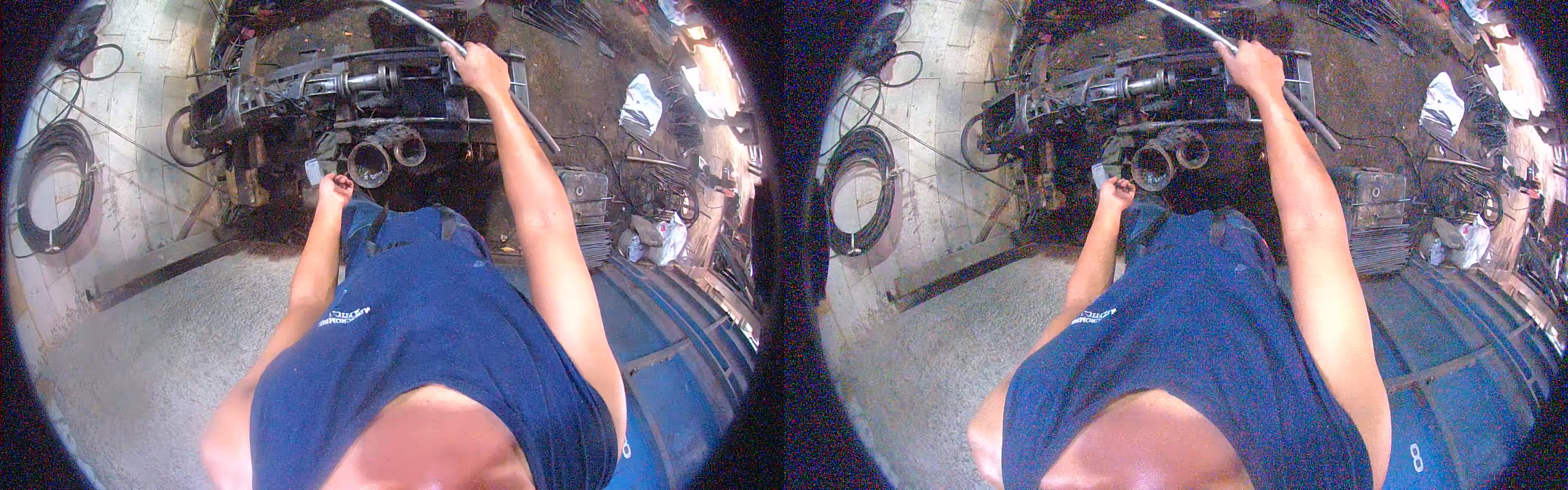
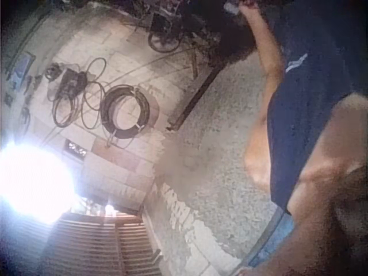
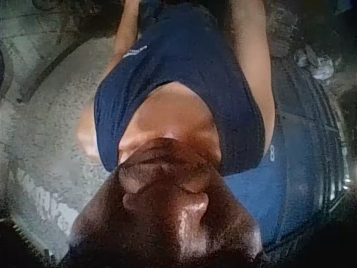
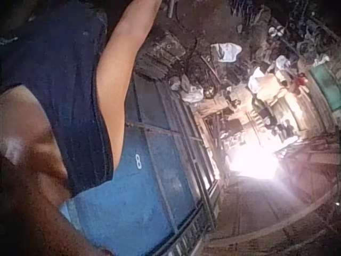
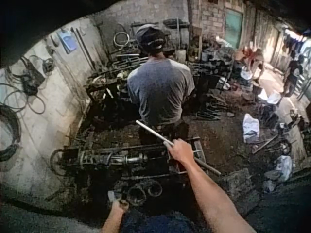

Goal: Bending metal rods using a manual bending machine.

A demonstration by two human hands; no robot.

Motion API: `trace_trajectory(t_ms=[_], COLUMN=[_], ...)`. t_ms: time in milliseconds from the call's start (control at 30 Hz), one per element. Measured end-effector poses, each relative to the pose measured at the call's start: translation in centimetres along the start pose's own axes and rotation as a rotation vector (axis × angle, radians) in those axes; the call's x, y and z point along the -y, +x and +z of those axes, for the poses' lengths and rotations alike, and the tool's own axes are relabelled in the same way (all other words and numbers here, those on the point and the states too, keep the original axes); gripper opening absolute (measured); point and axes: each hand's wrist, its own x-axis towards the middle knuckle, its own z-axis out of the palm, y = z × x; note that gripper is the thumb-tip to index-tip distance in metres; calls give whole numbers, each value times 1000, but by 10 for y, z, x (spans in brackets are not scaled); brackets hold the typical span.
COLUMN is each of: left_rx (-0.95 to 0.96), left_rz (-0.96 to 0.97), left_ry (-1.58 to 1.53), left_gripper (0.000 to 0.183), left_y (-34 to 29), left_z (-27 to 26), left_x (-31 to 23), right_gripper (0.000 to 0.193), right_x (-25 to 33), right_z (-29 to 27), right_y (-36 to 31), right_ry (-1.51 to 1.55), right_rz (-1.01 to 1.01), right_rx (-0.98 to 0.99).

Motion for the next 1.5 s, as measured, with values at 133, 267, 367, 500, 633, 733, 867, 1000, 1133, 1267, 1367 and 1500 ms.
trace_trajectory(t_ms=[133, 267, 367, 500, 633, 733, 867, 1000, 1133, 1267, 1367, 1500], left_rx=[16, 13, 13, 36, 7, 46, 54, 78, 3, 22, 45, 16], left_rz=[35, 3, -3, -24, 8, 13, 8, -3, -8, -7, -12, -14], left_ry=[-18, -17, -11, -26, 9, -7, 8, 13, -5, 19, 13, 3], left_gripper=[26, 25, 25, 25, 24, 25, 24, 25, 25, 28, 27, 28], left_y=[-3, -10, -11, -6, -7, -6, -4, -5, -9, -8, -7, -10], left_z=[2, 5, 5, 0, 3, 1, -1, 0, 5, 3, 2, 5], left_x=[2, 2, 2, -1, 1, 0, -1, 0, 1, 0, 0, 1], right_gripper=[69, 69, 70, 71, 71, 73, 74, 75, 75, 77, 78, 77], right_x=[0, 3, 1, -1, 1, -1, -5, -4, -1, -6, -5, 0], right_z=[-1, -2, -3, -5, -3, -2, -2, -2, -7, -6, -5, -8], right_y=[-1, -1, -2, -1, -1, 2, 0, -1, 0, 2, 3, 2], right_ry=[4, -23, -24, -9, -21, -26, -6, 6, 6, 37, 52, 47], right_rz=[0, 46, 24, 34, 74, 43, 35, 39, 80, 105, 136, 146], right_rx=[-10, 14, 5, 30, 39, 50, 10, 13, 78, 81, 94, 124])
